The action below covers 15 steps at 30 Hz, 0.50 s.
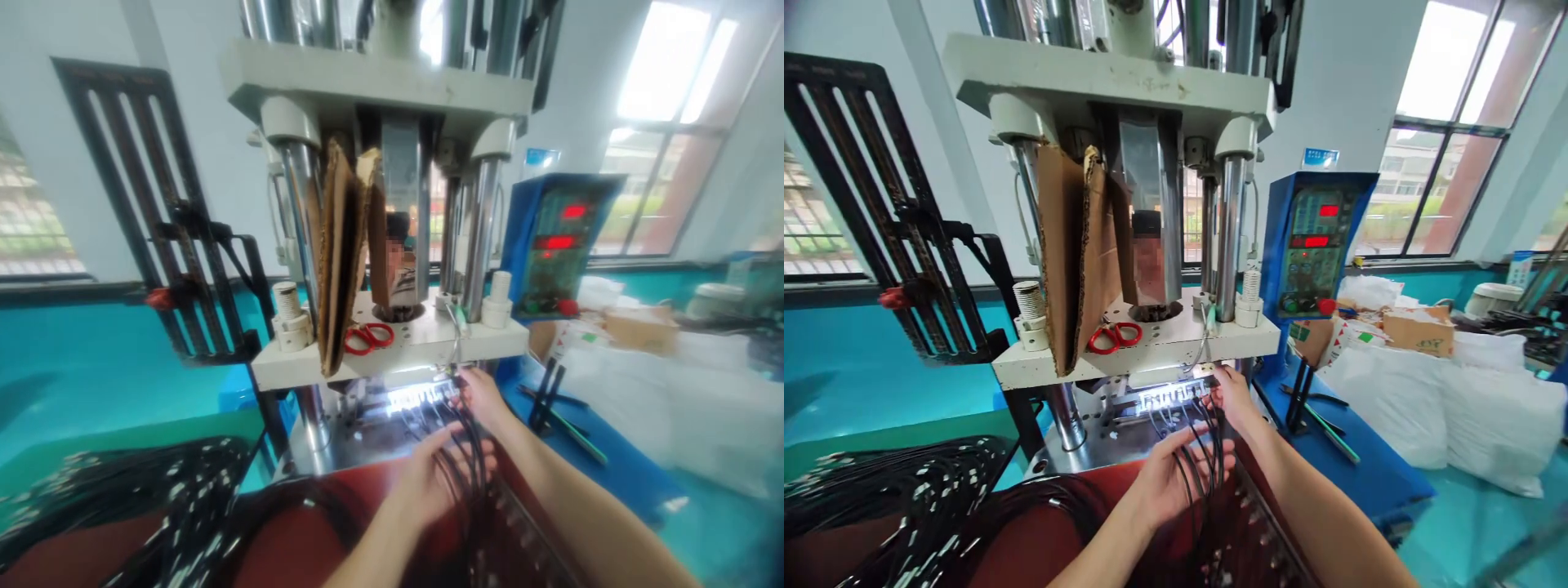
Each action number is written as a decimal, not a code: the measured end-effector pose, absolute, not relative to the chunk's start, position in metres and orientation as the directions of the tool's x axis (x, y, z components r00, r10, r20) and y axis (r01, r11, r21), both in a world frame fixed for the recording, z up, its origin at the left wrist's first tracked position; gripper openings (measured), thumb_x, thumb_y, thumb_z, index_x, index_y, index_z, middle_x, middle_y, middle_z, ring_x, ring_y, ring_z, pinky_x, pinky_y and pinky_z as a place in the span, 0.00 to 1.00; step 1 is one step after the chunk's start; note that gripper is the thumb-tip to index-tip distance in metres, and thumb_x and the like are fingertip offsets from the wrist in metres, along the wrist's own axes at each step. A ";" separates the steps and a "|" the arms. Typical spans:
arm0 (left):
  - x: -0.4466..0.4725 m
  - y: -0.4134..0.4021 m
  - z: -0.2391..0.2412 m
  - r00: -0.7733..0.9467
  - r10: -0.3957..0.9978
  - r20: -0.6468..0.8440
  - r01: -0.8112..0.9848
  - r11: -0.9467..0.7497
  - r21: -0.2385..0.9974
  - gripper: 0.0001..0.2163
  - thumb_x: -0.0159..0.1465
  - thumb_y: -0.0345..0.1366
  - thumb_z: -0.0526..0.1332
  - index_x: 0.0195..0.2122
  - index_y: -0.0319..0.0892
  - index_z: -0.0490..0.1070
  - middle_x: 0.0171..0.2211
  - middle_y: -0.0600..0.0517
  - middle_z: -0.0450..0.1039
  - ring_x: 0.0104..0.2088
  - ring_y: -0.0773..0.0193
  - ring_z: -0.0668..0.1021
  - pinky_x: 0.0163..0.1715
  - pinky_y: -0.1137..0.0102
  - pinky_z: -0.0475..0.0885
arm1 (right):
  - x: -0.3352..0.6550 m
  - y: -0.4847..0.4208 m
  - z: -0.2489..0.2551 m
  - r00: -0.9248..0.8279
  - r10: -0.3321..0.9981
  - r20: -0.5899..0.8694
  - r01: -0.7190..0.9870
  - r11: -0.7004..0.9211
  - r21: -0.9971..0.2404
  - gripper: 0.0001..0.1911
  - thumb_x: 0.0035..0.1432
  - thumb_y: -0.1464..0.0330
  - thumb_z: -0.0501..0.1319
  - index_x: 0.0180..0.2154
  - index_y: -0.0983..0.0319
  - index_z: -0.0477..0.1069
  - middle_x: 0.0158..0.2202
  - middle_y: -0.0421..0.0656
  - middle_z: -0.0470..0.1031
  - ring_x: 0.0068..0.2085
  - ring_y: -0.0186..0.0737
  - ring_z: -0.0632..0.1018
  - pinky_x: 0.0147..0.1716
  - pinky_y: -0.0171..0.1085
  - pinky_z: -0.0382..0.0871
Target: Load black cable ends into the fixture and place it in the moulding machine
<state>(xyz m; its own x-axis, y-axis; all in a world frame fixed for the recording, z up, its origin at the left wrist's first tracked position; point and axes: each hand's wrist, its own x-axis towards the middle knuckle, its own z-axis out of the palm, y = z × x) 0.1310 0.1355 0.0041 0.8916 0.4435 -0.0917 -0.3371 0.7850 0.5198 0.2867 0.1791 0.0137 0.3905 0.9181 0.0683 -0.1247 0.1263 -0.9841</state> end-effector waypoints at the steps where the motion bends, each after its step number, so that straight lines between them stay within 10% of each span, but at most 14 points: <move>1: 0.138 0.129 0.006 0.888 0.448 -0.109 -0.341 0.797 0.499 0.17 0.55 0.40 0.58 0.43 0.36 0.65 0.34 0.42 0.74 0.35 0.57 0.76 0.39 0.64 0.66 | 0.286 0.166 0.016 0.410 0.910 0.069 -0.148 0.141 -0.979 0.10 0.54 0.61 0.56 0.30 0.62 0.62 0.16 0.33 0.64 0.16 0.32 0.68 0.13 0.30 0.60; 9: 0.162 0.062 0.013 0.908 0.364 -0.209 -0.174 0.780 0.602 0.14 0.55 0.44 0.61 0.24 0.39 0.61 0.12 0.63 0.44 0.11 0.78 0.48 0.12 0.79 0.44 | 0.301 0.073 0.020 0.621 0.781 0.073 -0.229 0.269 -0.935 0.11 0.47 0.60 0.57 0.26 0.59 0.59 0.16 0.32 0.63 0.15 0.31 0.67 0.13 0.31 0.61; 15: 0.145 0.003 0.000 0.895 0.353 -0.272 0.110 0.416 0.903 0.16 0.47 0.47 0.66 0.21 0.43 0.63 0.13 0.57 0.57 0.15 0.71 0.62 0.13 0.75 0.57 | 0.346 0.019 -0.001 0.775 0.632 -0.014 -0.221 0.251 -0.942 0.12 0.53 0.57 0.50 0.31 0.60 0.58 0.16 0.35 0.66 0.17 0.35 0.72 0.15 0.31 0.64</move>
